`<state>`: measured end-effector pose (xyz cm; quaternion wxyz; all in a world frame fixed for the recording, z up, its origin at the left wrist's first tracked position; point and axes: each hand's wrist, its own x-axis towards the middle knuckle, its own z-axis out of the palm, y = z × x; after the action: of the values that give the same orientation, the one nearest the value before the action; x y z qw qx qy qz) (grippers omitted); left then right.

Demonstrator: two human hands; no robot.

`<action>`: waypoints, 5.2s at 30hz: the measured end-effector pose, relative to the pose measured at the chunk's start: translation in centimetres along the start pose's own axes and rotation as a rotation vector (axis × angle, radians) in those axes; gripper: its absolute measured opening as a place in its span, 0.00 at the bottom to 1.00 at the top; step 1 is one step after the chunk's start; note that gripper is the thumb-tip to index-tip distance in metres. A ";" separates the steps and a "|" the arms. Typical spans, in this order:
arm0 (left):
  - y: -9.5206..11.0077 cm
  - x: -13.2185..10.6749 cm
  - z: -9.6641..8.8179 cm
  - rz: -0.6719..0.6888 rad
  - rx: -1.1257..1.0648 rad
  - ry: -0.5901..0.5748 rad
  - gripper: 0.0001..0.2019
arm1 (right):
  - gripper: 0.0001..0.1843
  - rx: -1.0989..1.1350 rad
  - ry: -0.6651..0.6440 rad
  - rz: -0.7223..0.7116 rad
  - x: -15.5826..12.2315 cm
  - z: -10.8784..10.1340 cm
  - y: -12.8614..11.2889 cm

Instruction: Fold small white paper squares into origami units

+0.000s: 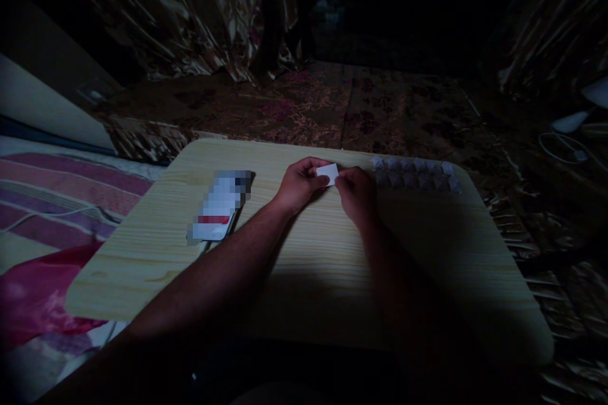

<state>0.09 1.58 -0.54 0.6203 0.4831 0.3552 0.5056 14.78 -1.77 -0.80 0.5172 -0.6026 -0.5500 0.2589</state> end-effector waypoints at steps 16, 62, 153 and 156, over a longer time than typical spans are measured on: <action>0.4 -0.4 0.1 0.027 0.088 -0.012 0.16 | 0.18 0.038 -0.130 -0.149 -0.5 0.2 -0.7; 0.1 -0.2 0.1 0.054 0.033 -0.011 0.16 | 0.10 0.542 -0.045 0.092 0.8 -0.2 1.0; 0.5 -0.2 -0.1 0.060 0.006 0.032 0.08 | 0.16 0.374 -0.227 0.040 0.1 -1.3 0.3; 0.9 -0.3 -0.1 0.027 -0.031 0.022 0.08 | 0.18 0.435 -0.227 0.054 0.1 -1.3 0.3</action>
<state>-0.31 1.33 0.31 0.6169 0.4728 0.3475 0.5246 16.05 -2.07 -0.61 0.5624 -0.4586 -0.5197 0.4509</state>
